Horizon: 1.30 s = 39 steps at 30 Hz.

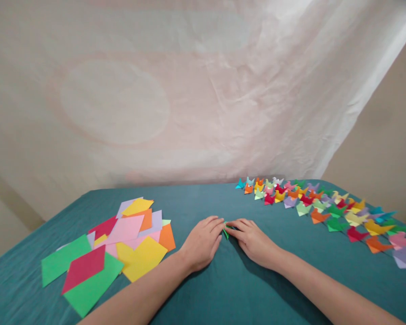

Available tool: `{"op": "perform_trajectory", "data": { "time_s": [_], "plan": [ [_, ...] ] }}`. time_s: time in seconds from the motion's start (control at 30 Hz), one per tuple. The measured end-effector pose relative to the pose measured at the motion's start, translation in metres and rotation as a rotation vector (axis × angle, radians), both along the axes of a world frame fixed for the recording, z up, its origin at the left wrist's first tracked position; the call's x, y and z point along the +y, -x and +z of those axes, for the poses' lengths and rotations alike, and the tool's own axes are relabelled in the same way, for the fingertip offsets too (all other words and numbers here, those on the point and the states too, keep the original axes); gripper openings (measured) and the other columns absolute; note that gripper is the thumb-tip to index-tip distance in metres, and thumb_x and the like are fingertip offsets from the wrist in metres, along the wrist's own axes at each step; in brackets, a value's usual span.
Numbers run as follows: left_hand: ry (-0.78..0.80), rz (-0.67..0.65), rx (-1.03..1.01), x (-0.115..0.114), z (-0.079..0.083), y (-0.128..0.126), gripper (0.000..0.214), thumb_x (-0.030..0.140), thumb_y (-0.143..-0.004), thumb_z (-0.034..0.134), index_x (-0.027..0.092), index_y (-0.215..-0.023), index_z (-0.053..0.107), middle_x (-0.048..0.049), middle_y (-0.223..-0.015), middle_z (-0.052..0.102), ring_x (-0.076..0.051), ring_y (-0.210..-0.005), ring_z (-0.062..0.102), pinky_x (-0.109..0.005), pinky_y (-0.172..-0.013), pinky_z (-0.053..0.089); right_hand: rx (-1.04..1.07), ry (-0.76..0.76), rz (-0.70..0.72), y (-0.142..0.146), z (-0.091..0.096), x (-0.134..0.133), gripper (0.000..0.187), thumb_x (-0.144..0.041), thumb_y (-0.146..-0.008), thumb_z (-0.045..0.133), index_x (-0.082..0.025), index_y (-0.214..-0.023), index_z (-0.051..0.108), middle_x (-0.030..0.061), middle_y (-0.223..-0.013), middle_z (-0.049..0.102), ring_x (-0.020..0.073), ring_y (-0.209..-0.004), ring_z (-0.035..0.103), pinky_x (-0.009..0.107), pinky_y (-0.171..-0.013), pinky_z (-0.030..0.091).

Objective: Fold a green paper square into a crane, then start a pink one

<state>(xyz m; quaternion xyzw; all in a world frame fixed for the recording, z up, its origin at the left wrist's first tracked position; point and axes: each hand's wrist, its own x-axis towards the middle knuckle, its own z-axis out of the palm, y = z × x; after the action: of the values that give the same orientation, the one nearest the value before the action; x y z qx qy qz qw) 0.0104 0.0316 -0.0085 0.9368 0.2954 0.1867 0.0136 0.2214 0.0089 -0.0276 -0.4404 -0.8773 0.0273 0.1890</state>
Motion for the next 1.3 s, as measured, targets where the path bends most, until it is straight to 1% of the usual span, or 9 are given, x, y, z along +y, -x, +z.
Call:
{"op": "perform_trajectory", "data": {
  "time_s": [0.07,0.17,0.27,0.47,0.73,0.97,1.1,1.3],
  "plan": [
    [0.01,-0.011,0.021,0.001,-0.002,0.0,0.036,0.019,-0.091,0.035,0.017,-0.127,0.044,-0.0078,-0.134,0.045,-0.02,-0.126,0.036,-0.041,-0.105,0.032,-0.011,-0.007,0.004,0.001,0.0,0.0,0.051,-0.006,-0.082,0.043,-0.027,-0.128,0.048,0.0061,-0.121,0.056,0.0213,-0.109,0.046,0.039,-0.091,0.037],
    [0.028,-0.017,0.039,0.003,-0.005,0.001,0.035,0.02,-0.092,0.035,0.017,-0.126,0.045,-0.0065,-0.132,0.048,-0.02,-0.128,0.035,-0.041,-0.105,0.032,-0.023,-0.019,0.01,0.001,0.0,0.001,0.05,-0.006,-0.082,0.043,-0.026,-0.127,0.049,0.0068,-0.121,0.056,0.0212,-0.109,0.046,0.039,-0.09,0.038],
    [0.029,-0.013,0.041,0.004,-0.007,0.001,0.035,0.02,-0.091,0.036,0.017,-0.125,0.046,-0.0058,-0.13,0.05,-0.019,-0.127,0.035,-0.041,-0.105,0.032,-0.037,-0.023,0.018,0.0,0.0,0.001,0.049,-0.006,-0.082,0.042,-0.026,-0.126,0.05,0.0072,-0.121,0.056,0.0215,-0.109,0.046,0.039,-0.091,0.038],
    [0.007,-0.022,0.048,0.004,-0.006,0.0,0.036,0.02,-0.091,0.037,0.017,-0.125,0.047,-0.0062,-0.129,0.051,-0.02,-0.124,0.038,-0.04,-0.104,0.032,-0.062,-0.012,0.02,0.0,0.003,0.0,0.052,-0.004,-0.081,0.04,-0.026,-0.127,0.05,0.0059,-0.125,0.055,0.0223,-0.11,0.047,0.041,-0.09,0.039],
    [-0.004,-0.018,0.093,0.005,-0.008,0.0,0.037,0.021,-0.092,0.037,0.017,-0.127,0.046,-0.0056,-0.13,0.05,-0.022,-0.123,0.039,-0.041,-0.103,0.032,-0.057,0.003,0.086,-0.007,0.003,0.001,0.047,-0.005,-0.081,0.04,-0.025,-0.12,0.057,0.0076,-0.127,0.054,0.0229,-0.115,0.046,0.041,-0.093,0.037],
    [-0.022,-0.032,0.106,0.004,-0.004,0.0,0.037,0.022,-0.091,0.037,0.018,-0.126,0.047,-0.0073,-0.128,0.052,-0.022,-0.121,0.041,-0.041,-0.101,0.033,-0.053,0.063,0.122,-0.01,0.008,-0.001,0.05,-0.005,-0.079,0.042,-0.028,-0.12,0.057,0.0089,-0.132,0.049,0.0243,-0.119,0.044,0.044,-0.096,0.035],
    [-0.025,-0.03,0.119,0.004,-0.003,-0.001,0.036,0.022,-0.091,0.037,0.017,-0.125,0.048,-0.0078,-0.128,0.052,-0.022,-0.121,0.041,-0.041,-0.1,0.034,-0.063,0.107,0.125,-0.012,0.011,-0.003,0.055,-0.003,-0.077,0.041,-0.03,-0.122,0.055,0.0087,-0.134,0.047,0.024,-0.122,0.043,0.044,-0.097,0.034],
    [-0.033,-0.052,0.131,0.005,-0.001,-0.002,0.036,0.02,-0.09,0.038,0.016,-0.124,0.049,-0.0089,-0.127,0.053,-0.021,-0.118,0.044,-0.04,-0.102,0.033,-0.072,0.122,0.132,-0.013,0.013,-0.003,0.059,-0.001,-0.075,0.041,-0.032,-0.123,0.053,0.0078,-0.135,0.046,0.0239,-0.124,0.041,0.045,-0.097,0.033]
  ]
}}
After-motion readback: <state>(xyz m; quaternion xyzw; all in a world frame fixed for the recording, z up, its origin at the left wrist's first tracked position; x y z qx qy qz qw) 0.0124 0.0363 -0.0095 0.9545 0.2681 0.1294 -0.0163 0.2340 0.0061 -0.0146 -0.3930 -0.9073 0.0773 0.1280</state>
